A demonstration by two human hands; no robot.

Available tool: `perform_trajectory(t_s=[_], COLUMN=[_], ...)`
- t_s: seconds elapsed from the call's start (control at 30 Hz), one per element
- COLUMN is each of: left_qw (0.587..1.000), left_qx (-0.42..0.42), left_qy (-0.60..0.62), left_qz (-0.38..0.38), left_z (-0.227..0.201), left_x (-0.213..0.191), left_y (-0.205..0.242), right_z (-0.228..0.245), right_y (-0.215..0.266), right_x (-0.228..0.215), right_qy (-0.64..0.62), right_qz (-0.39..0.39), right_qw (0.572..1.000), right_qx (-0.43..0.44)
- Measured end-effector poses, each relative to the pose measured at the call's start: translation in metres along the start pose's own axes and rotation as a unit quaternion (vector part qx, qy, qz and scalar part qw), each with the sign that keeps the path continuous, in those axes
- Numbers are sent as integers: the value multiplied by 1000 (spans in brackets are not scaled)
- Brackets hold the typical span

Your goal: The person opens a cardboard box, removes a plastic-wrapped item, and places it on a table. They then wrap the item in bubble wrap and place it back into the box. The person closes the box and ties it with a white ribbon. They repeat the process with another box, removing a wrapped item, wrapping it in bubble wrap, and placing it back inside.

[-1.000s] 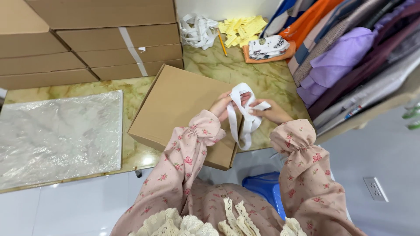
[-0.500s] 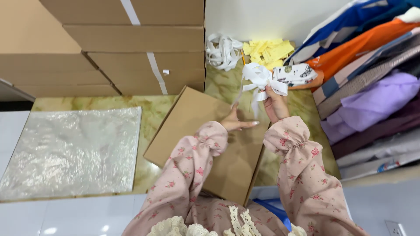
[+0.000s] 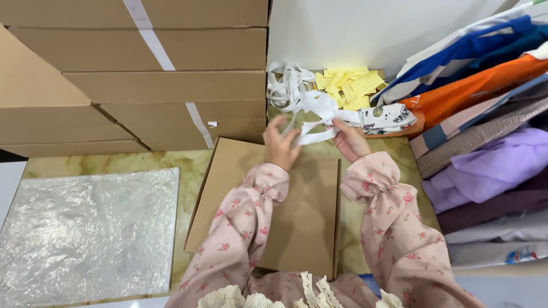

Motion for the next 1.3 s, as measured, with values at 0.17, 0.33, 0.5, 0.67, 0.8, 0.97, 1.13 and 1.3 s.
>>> perform_trajectory(t_s=[0.17,0.33,0.5,0.67,0.8,0.97,1.13,1.3], left_qw=[860,556,573,725,692,500,567,560], left_qx=[-274,-551,-542,-419,-475,-590,-599,-626], left_qy=[325,555,590,508,501,618,550,525], left_qz=[281,282,174,205,213,143,131,139], left_z=[38,104,52,57,84,71,63,51], left_x=[51,167,139,167,220,206,165,136], left_y=[4,74,28,16,40,17,-1,-18], right_z=[-8,-18,-74,-74,-84,-64,-56,-84], right_y=[-18,-12,-29,-48,-90,-145,-245,-330], right_x=[-9,28,5,27,-6,-10,-21,26], right_qy=[35,185,267,175,198,267,428,647], right_qz=[56,146,114,5,-47,-63,-127,80], right_qw=[992,951,920,944,939,939,891,758], right_qx=[110,201,264,281,277,205,89,28])
Point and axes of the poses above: each hand's wrist, its own y-axis away from the middle knuckle, its own x-axis out of the palm, z = x × y, the point moved 7 cm from there along -y, towards the middle knuckle, and after that the axes turned 12 degrees about -y, right-handed, at the moved point
